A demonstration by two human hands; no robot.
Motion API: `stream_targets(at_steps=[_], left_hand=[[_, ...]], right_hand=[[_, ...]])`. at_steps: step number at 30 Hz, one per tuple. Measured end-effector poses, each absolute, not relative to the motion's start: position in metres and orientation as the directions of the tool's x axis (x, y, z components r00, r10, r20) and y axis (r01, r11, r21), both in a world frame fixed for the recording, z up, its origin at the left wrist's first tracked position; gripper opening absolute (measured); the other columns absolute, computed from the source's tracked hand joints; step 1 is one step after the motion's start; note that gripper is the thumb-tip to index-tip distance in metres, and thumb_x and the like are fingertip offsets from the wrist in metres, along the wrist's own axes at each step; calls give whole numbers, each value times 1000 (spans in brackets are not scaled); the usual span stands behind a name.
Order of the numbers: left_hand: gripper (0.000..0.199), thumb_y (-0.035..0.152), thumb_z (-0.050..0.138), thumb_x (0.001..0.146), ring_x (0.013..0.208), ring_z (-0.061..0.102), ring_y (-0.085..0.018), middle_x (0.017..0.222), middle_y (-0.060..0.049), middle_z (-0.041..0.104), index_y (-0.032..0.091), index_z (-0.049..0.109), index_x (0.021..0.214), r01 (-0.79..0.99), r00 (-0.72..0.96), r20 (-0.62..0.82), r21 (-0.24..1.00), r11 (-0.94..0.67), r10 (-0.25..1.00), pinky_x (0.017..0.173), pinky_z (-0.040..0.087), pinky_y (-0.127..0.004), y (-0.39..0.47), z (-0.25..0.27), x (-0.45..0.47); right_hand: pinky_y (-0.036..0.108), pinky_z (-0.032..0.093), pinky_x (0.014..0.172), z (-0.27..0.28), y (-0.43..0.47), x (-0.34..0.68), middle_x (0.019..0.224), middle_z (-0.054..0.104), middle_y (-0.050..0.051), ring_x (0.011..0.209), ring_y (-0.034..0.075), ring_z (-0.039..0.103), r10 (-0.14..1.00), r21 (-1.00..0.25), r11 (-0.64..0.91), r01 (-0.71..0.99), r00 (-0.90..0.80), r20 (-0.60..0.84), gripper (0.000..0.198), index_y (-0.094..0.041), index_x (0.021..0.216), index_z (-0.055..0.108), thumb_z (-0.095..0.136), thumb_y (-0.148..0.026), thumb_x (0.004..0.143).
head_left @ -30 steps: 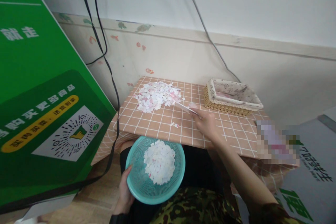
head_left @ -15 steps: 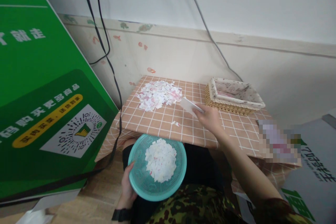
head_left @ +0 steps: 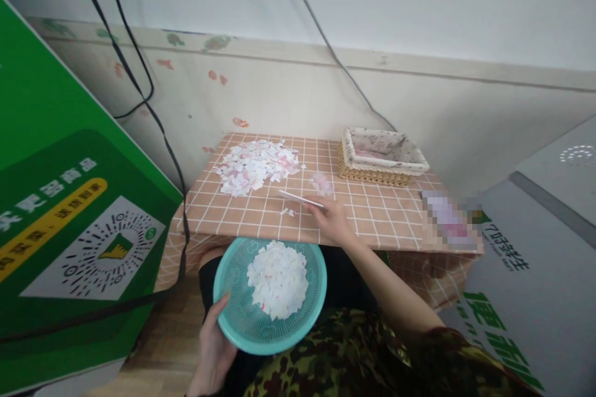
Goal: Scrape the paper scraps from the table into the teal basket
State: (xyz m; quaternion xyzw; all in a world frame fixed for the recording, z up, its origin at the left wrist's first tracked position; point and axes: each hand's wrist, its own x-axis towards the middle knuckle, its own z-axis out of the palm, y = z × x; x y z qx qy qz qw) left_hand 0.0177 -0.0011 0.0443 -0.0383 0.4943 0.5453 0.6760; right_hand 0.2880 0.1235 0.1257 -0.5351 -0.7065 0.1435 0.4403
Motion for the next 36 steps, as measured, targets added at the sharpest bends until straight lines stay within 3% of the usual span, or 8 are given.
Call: stream_targets(at_steps=[4,7,16,26,31,36], left_hand=[[34,13,63,67,89,67,-30,87,-9,74,15,69,101,-778,-40,-676,483,401,736,85,49,-47,-4,50,19],[29,14,62,68,89,66,-30,89,-11,74,13,70,96,-789,-24,-632,488,373,775,85,49,-46,-5,53,20],[26,24,61,72,88,66,-30,82,-12,74,10,70,92,-798,-27,-538,519,305,843,84,49,-42,0,64,23],[23,25,61,72,78,67,-26,81,-10,74,10,69,89,-791,-10,-476,542,284,880,78,51,-38,2,62,18],[23,23,63,70,77,67,-26,81,-9,73,11,69,89,-793,-37,-474,550,263,880,76,52,-39,2,59,17],[25,22,63,70,75,67,-24,82,-11,73,10,68,92,-795,-35,-478,546,265,878,75,52,-36,0,55,16]], right_hand=[[30,50,80,129,109,282,106,68,0,93,16,65,875,-616,449,648,-180,449,27,-29,109,64,47,-25,89],[30,49,83,131,98,278,108,67,1,97,15,63,858,-622,503,600,-258,445,27,-26,109,64,45,-26,90],[29,51,75,137,82,271,96,71,1,86,18,66,861,-689,505,519,-243,448,22,-25,98,69,50,-29,87],[33,49,79,132,73,263,96,71,3,89,21,65,879,-731,475,490,-224,421,23,-25,97,69,51,-34,86],[28,49,64,140,69,261,83,71,2,72,18,64,908,-820,406,402,-278,313,26,-21,88,70,54,-41,83],[27,42,54,145,108,273,71,67,3,62,18,59,936,-814,328,479,-50,348,34,-17,82,69,54,-48,80]])
